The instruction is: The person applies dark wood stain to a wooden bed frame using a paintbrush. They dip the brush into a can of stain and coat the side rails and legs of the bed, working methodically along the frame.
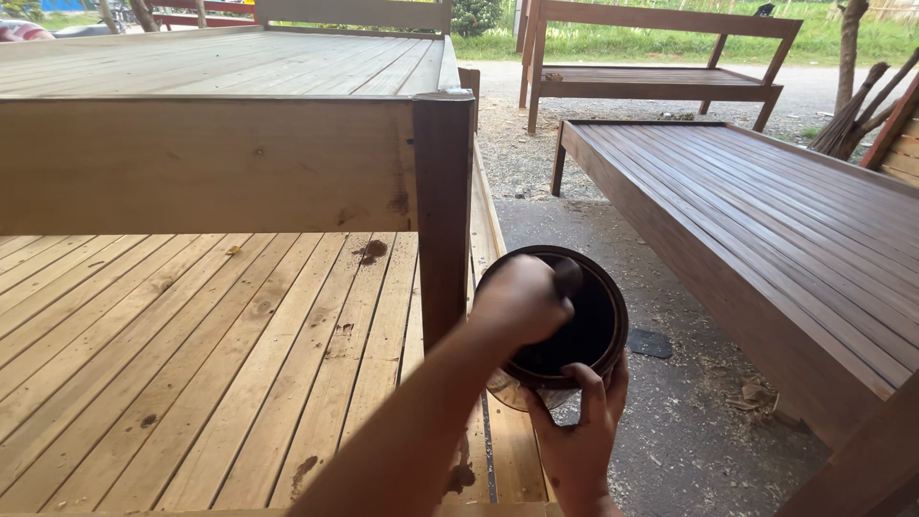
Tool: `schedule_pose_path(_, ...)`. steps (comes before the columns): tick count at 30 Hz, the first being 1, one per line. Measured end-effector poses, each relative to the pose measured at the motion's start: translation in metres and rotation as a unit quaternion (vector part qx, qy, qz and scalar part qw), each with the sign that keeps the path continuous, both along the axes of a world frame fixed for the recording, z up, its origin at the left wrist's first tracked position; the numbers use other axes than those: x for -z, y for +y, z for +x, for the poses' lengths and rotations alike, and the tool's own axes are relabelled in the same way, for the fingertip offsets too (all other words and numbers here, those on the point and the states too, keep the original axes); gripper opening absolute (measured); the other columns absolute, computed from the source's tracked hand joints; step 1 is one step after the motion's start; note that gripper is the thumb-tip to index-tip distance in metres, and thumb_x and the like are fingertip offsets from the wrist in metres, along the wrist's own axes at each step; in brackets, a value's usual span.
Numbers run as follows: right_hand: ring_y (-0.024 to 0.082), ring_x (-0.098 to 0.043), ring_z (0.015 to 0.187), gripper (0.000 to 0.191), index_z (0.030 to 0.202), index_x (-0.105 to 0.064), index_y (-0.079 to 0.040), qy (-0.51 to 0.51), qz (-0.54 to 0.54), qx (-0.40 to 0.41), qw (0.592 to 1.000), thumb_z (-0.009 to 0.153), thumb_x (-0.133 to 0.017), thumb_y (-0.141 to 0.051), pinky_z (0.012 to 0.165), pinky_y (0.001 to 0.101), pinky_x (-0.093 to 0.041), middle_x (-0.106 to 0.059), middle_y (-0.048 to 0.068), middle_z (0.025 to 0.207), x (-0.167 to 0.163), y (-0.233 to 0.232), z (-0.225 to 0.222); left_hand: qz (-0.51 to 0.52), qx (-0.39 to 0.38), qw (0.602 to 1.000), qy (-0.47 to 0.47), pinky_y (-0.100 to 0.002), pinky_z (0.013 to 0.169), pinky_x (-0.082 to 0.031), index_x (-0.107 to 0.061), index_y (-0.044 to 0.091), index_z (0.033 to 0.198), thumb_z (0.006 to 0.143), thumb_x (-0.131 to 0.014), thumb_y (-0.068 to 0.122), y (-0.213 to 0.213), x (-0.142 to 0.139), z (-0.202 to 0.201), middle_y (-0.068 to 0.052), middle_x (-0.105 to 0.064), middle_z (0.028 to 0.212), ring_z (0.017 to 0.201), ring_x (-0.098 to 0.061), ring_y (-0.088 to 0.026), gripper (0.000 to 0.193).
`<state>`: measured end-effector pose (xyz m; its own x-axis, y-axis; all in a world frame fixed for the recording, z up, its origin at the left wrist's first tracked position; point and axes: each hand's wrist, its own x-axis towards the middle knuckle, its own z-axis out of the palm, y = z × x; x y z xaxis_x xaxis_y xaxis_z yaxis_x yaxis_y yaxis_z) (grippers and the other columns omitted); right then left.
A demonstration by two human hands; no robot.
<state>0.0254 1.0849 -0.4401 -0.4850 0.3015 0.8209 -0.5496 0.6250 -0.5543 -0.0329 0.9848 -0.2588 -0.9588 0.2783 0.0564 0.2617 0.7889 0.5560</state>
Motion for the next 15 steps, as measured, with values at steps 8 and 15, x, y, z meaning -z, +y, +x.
schedule_pose_path(8,0.042,-0.039,0.146,0.058,0.118,-0.057,-0.011,-0.019,-0.042,-0.055,0.997,0.071,-0.089,-0.021,0.114,0.0458,-0.047,-0.024,0.026,0.158,-0.003,0.001,-0.006,0.64,-0.019,0.768,-0.017,-0.037,0.069,-0.067,-0.069,0.002,0.109,0.088,-0.072,0.026,-0.09,0.056,0.017,-0.011,-0.077,0.093,0.078,-0.077,-0.023,0.032)
schedule_pose_path(15,0.023,-0.064,0.112,0.056,0.119,-0.055,-0.006,-0.045,-0.065,-0.08,0.994,0.075,-0.087,-0.014,0.105,0.036,-0.056,-0.031,0.019,0.149,-0.001,0.009,-0.011,0.79,-0.2,0.558,-0.154,-0.034,0.071,-0.064,-0.065,0.001,0.106,0.093,-0.066,0.032,-0.088,0.125,0.02,-0.014,-0.074,0.083,0.076,-0.074,-0.025,0.033)
